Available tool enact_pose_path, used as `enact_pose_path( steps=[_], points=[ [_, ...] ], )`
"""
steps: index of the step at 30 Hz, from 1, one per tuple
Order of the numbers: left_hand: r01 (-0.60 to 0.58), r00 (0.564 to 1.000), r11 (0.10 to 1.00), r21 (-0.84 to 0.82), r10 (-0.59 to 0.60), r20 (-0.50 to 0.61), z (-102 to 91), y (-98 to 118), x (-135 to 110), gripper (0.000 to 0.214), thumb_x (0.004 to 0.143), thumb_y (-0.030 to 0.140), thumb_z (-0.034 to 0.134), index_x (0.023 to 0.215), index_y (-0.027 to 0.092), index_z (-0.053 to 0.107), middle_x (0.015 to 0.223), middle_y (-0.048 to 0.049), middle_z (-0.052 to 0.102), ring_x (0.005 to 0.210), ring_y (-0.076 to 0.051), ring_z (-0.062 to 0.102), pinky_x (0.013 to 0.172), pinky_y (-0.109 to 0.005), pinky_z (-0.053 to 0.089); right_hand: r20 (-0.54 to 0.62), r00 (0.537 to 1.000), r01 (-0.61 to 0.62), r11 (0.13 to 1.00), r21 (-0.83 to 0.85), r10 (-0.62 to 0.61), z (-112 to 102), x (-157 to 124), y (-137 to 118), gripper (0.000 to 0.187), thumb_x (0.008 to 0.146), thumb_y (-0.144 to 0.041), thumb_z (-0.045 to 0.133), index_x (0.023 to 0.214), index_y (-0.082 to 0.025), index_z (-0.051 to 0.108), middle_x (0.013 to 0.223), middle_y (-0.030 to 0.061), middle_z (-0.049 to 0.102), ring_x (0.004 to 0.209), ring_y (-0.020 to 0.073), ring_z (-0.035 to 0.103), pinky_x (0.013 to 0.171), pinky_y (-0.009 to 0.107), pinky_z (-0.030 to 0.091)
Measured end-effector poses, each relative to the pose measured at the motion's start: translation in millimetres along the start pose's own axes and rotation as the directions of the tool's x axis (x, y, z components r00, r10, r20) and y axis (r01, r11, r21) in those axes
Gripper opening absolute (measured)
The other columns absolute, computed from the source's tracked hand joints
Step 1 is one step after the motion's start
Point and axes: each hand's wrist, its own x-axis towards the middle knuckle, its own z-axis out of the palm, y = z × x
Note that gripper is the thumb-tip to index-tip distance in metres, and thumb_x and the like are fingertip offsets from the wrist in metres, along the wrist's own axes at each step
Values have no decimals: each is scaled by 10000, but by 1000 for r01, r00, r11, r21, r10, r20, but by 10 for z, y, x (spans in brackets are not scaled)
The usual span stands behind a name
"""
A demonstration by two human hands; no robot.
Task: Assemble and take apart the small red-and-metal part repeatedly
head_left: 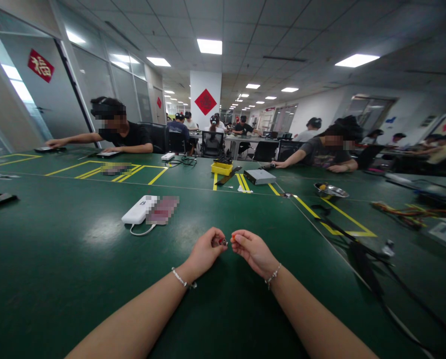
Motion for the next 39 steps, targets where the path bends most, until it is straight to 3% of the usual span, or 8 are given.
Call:
enact_pose_path(
  steps=[5,13,26,32,35,39],
  points=[
    [2,997,992,-126,7,72,6,-51,3,133,666,129,539,782,165,485,756,-1,594,668,-107,548,630,-236,429,34,999,3,1000,-27,-2,13,-2,5,258,643,-373,616,752,-144,570,660,11,578,598,93,523,626,261,405],
    [-20,994,980,-200,41,100,10,-90,15,148,732,99,455,862,160,491,855,-32,598,782,-123,573,760,-282,439,12,1000,15,1000,-9,-15,13,0,5,257,554,-235,693,759,-166,555,733,-3,593,599,75,527,651,253,401],
    [-35,999,999,16,35,-9,-13,-52,1,190,689,172,540,875,172,501,684,19,542,628,-105,511,607,-232,416,-1,1000,6,1000,29,-6,-43,24,31,266,565,-251,688,791,-183,564,754,-1,594,609,82,520,656,262,401],
    [-114,984,974,197,138,-112,-32,26,-25,148,681,169,537,827,186,524,660,34,497,603,-97,461,585,-219,374,7,1000,8,999,31,-8,-39,33,35,226,646,-348,621,764,-161,572,635,-9,558,573,82,499,621,251,389],
    [-123,982,963,240,153,-113,-33,19,-26,131,678,170,540,808,185,535,676,25,508,613,-104,467,591,-225,375,11,1000,8,1000,21,-8,-24,31,37,235,663,-376,598,742,-157,570,613,-9,548,569,87,497,612,254,388],
    [-115,986,958,264,141,-83,-37,5,-23,179,701,204,531,877,192,560,671,19,533,614,-114,481,593,-232,381,4,1000,-3,1000,14,3,-31,31,41,216,614,-284,656,775,-173,564,697,-4,584,607,85,516,642,252,392]
  ],
)
